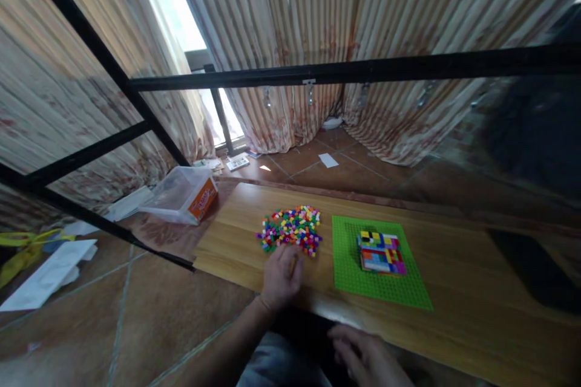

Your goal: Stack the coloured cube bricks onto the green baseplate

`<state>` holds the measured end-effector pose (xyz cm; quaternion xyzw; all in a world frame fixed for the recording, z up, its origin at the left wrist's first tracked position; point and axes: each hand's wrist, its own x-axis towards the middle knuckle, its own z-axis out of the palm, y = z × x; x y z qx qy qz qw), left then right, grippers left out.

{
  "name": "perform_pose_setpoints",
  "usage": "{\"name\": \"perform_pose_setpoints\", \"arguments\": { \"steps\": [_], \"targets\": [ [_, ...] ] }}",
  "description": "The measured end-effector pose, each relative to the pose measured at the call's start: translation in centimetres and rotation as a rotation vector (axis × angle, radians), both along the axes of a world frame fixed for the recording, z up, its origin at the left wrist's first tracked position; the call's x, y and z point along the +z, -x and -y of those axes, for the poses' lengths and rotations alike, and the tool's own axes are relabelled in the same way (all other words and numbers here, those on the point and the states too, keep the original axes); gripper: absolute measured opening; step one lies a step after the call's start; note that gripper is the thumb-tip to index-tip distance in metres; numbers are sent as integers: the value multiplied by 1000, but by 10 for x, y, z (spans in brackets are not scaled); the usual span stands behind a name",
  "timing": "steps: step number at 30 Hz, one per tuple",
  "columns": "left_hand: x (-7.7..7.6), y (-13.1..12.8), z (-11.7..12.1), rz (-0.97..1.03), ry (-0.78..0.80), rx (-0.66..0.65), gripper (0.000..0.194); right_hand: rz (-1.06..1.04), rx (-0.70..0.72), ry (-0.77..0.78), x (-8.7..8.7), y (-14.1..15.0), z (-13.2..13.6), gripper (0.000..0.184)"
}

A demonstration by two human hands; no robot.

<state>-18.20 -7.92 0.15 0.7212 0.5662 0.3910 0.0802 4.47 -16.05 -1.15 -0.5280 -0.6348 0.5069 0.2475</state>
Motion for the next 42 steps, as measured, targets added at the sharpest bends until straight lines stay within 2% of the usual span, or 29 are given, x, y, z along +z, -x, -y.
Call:
{"name": "perform_pose_setpoints", "arguments": {
  "steps": [1,3,6,8,10,12,14,20,24,28,38,42],
  "targets": [
    [1,15,-5,26,-30,108,22,-4,40,-30,10,5,-12,16],
    [1,44,-18,2,-41,260,33,43,-96,-218,33,20,-49,26],
    [-6,75,-42,-67,32,275,43,182,-142,-481,55,49,-124,40],
    [-11,82,-57,-88,74,243,46,262,-124,-574,54,68,-171,47],
    [-14,79,-69,-98,107,203,50,341,-85,-554,42,83,-208,51],
    [-13,73,-80,-104,137,157,53,400,-14,-531,28,93,-231,54],
    [-11,68,-89,-109,167,112,54,430,33,-549,17,100,-242,52],
    [-6,62,-108,-137,212,-85,49,469,225,-631,9,108,-244,42],
    [-4,60,-111,-106,173,-206,42,428,237,-665,8,108,-235,37],
    [0,57,-103,-27,152,-260,41,346,234,-687,7,104,-222,35],
    [3,47,-77,213,241,-241,44,135,106,-608,9,83,-191,38],
    [-4,53,-73,395,213,-128,44,198,69,-634,19,80,-181,33]
  ]
}}
